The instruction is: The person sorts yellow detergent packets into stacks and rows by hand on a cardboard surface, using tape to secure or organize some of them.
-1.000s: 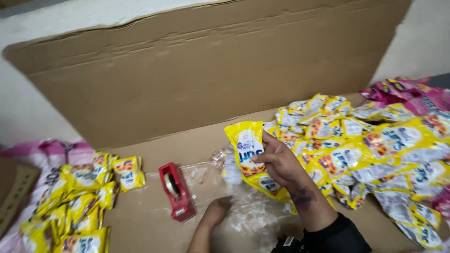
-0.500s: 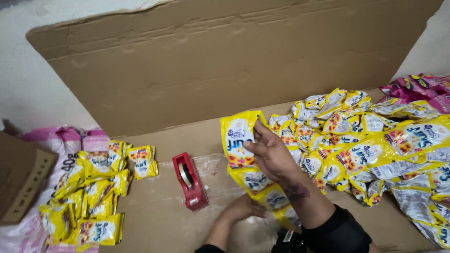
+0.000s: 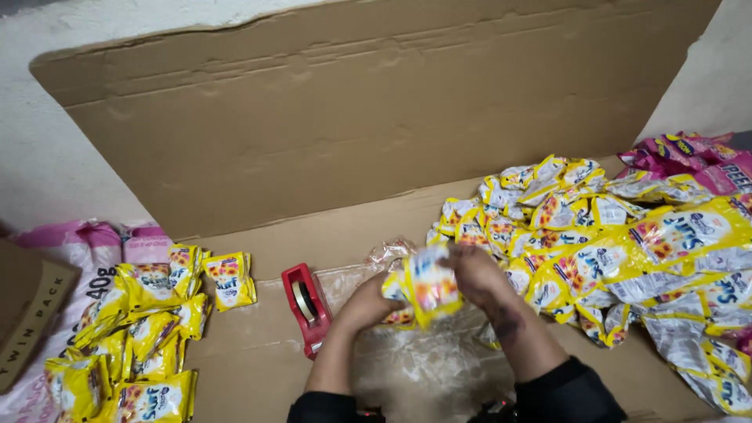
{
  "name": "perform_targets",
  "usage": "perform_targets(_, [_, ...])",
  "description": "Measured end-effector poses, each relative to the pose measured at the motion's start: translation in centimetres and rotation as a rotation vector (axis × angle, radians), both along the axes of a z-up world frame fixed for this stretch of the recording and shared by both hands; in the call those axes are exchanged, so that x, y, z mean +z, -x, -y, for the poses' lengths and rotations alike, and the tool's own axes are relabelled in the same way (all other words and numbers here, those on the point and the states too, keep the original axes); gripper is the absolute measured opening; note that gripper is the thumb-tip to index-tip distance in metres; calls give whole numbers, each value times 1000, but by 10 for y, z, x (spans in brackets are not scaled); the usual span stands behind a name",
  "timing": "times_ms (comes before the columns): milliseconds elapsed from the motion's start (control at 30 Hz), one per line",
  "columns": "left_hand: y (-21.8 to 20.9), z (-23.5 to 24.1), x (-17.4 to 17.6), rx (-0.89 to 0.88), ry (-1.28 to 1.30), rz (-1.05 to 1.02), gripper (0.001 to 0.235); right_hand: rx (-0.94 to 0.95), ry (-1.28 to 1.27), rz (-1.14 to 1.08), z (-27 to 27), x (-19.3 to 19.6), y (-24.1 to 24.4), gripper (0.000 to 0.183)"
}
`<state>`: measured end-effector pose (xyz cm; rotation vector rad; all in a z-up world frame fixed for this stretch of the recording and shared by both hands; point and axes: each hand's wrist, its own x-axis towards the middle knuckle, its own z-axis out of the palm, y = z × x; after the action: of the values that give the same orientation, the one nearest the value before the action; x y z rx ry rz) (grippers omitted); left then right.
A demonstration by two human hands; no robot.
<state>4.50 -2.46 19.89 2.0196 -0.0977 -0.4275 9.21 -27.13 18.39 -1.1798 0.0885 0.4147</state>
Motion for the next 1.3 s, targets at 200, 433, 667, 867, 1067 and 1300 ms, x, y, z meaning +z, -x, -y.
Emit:
perform_targets(200, [-9,16,36,-219,-252,186,61,207,958,501,-11,15,17,98])
perform_targets(433, [-3,35,78,-316,-367,347,45,395,444,568,-23,65,38,110])
perform_targets(667, [-29,-13,-2,383,-86,431,19,340,116,-165,-5,-20,-5,26])
perform_targets(867, [-9,-1,-53,304,430,-743,88,205,-334,-57,-14,-10,4,44])
perform_targets(1067, [-26,29,-52,403,1048,-766,79,508,-436,-13,-16,28,39,48])
perform_targets(1300, [-28,32,-11,400,1376,-293,28,721,217,221,8,28,41,50])
